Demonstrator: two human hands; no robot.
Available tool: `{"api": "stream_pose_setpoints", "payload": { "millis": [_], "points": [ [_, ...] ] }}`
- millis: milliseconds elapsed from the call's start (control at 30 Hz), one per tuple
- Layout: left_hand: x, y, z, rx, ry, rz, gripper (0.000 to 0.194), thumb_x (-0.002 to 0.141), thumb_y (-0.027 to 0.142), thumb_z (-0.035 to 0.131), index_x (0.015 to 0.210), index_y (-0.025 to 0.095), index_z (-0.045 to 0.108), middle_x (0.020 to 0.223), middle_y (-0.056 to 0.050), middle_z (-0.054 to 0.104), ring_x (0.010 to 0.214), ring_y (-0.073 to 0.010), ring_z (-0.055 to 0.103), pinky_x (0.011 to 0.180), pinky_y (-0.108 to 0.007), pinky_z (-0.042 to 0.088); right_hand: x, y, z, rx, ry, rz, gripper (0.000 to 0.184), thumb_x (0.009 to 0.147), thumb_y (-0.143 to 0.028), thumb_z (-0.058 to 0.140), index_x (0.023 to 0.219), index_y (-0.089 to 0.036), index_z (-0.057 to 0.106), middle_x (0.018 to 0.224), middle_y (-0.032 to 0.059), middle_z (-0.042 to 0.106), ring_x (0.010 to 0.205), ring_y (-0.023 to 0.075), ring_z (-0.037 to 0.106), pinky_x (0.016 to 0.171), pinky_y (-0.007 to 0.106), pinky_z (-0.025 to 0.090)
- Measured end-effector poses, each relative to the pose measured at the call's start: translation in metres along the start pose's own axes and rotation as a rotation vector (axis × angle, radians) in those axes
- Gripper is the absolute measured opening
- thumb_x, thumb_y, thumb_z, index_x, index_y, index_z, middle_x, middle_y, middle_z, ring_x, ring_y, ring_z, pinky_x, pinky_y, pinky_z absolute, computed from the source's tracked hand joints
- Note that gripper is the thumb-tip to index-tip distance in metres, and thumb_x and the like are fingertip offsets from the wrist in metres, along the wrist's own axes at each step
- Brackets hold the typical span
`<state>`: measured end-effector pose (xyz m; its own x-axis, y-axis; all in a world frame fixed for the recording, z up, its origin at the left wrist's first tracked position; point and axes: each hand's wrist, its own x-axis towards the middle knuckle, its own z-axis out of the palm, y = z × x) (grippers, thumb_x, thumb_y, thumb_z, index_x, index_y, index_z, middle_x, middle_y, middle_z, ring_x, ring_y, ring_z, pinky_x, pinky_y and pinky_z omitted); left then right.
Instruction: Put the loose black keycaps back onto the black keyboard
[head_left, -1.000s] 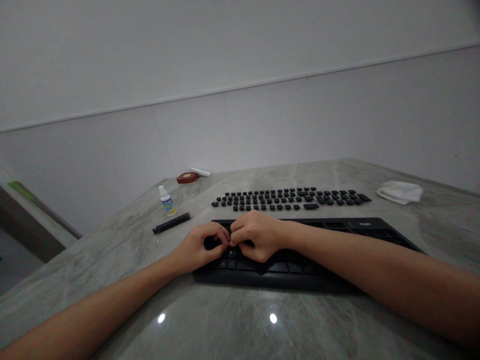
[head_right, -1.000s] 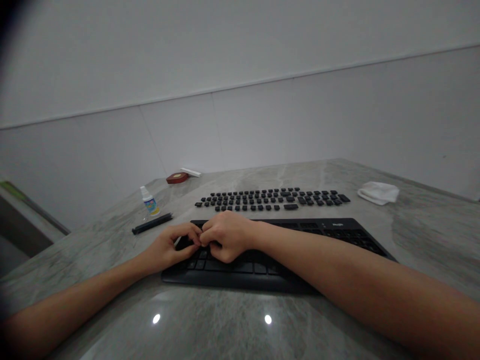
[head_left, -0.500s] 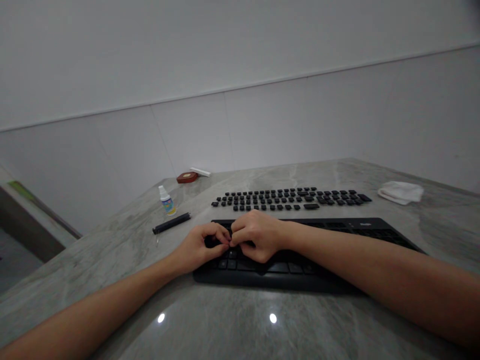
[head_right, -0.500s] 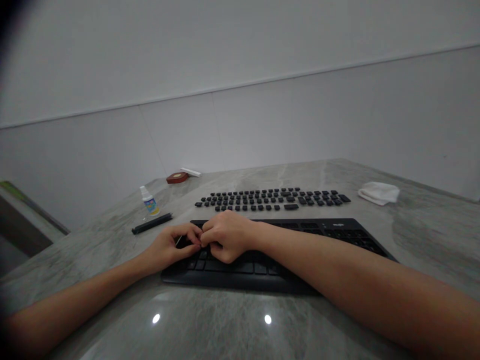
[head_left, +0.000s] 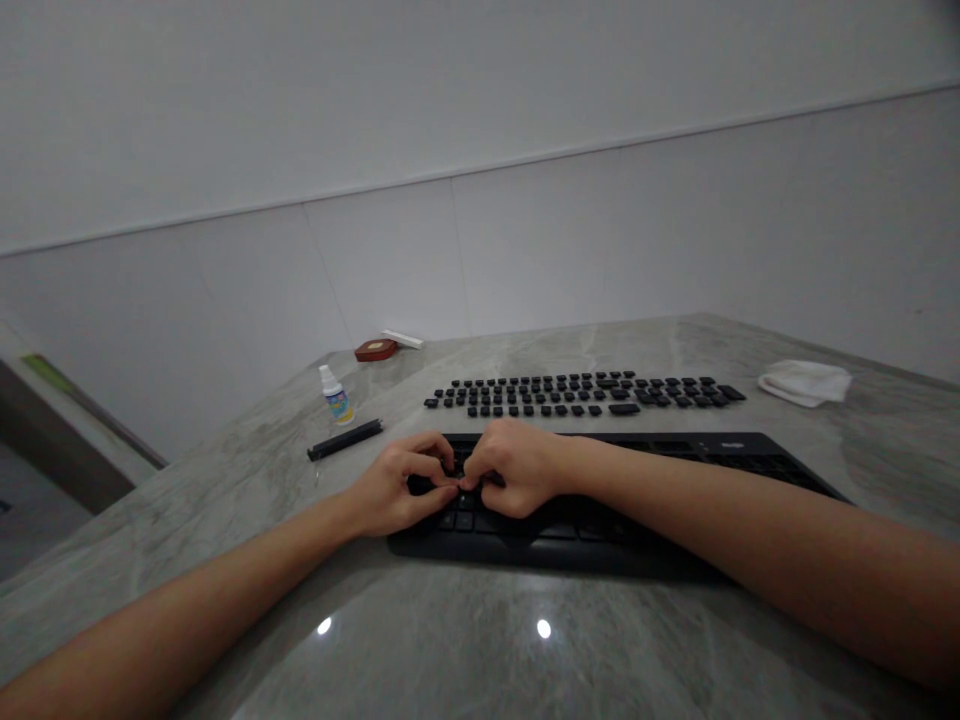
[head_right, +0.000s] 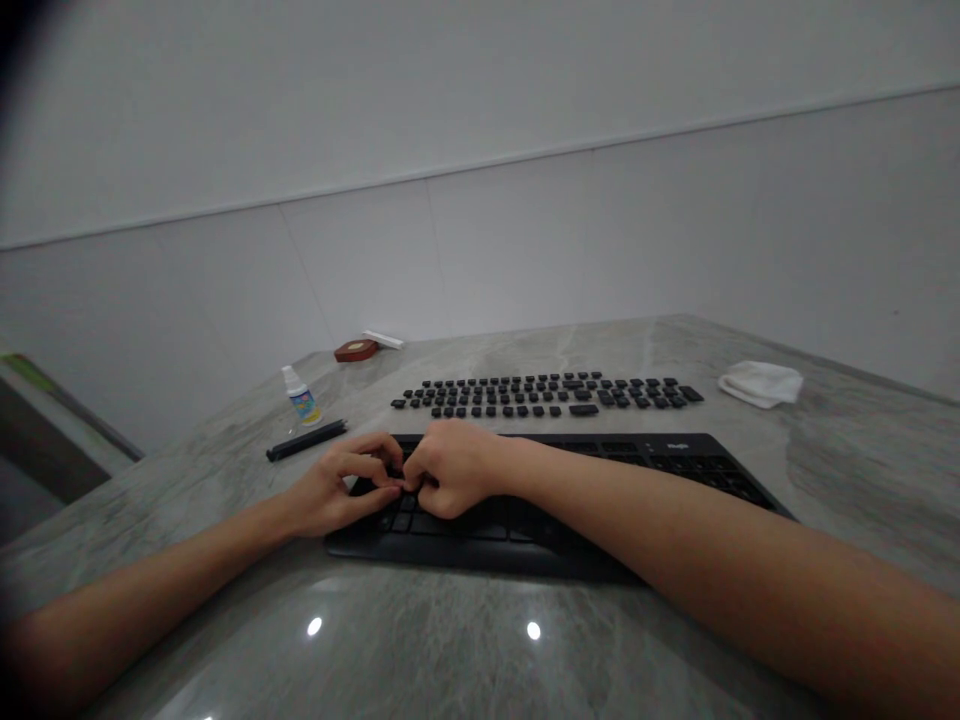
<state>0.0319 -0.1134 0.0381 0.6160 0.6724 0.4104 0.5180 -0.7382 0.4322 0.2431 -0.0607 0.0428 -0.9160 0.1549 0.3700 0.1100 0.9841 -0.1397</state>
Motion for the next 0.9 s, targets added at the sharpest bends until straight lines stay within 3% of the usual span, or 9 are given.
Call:
{"api": "stream_pose_setpoints", "payload": {
  "millis": [367,800,900],
  "points": [
    [0.0,0.0,-0.003,0.118,-0.076,0.054,0.023,0.089,0.022,0.057,0.07,0.014,0.068,0.085,-0.006,0.059,0.074,-0.0139,0.055,0.064,-0.025,0.043,0.001,-0.006,-0.012,0.053,-0.086,0.115,0.03,0.063,-0.009,0.057,0.084,-0.018,0.077,0.054,-0.0008,0.063,0.048,0.0099,0.047,0.052,0.02,0.038],
    [0.001,0.009,-0.003,0.174,-0.139,0.095,0.021,0.088,0.019,0.052,0.074,0.012,0.067,0.092,-0.009,0.055,0.078,-0.0164,0.056,0.071,-0.029,0.045,0.0,-0.007,-0.012,0.005,-0.155,0.115,0.034,0.065,-0.011,0.055,0.09,-0.02,0.077,0.059,0.0013,0.067,0.049,0.0119,0.049,0.052,0.022,0.038],
    [0.001,0.004,0.0,0.138,-0.098,0.119,0.021,0.089,0.019,0.05,0.073,0.012,0.063,0.091,-0.009,0.055,0.079,-0.0167,0.055,0.072,-0.029,0.046,-0.002,-0.004,-0.007,-0.023,-0.131,0.073,0.035,0.065,-0.01,0.054,0.09,-0.02,0.077,0.058,0.0014,0.066,0.05,0.0127,0.051,0.054,0.023,0.039]
  ]
}}
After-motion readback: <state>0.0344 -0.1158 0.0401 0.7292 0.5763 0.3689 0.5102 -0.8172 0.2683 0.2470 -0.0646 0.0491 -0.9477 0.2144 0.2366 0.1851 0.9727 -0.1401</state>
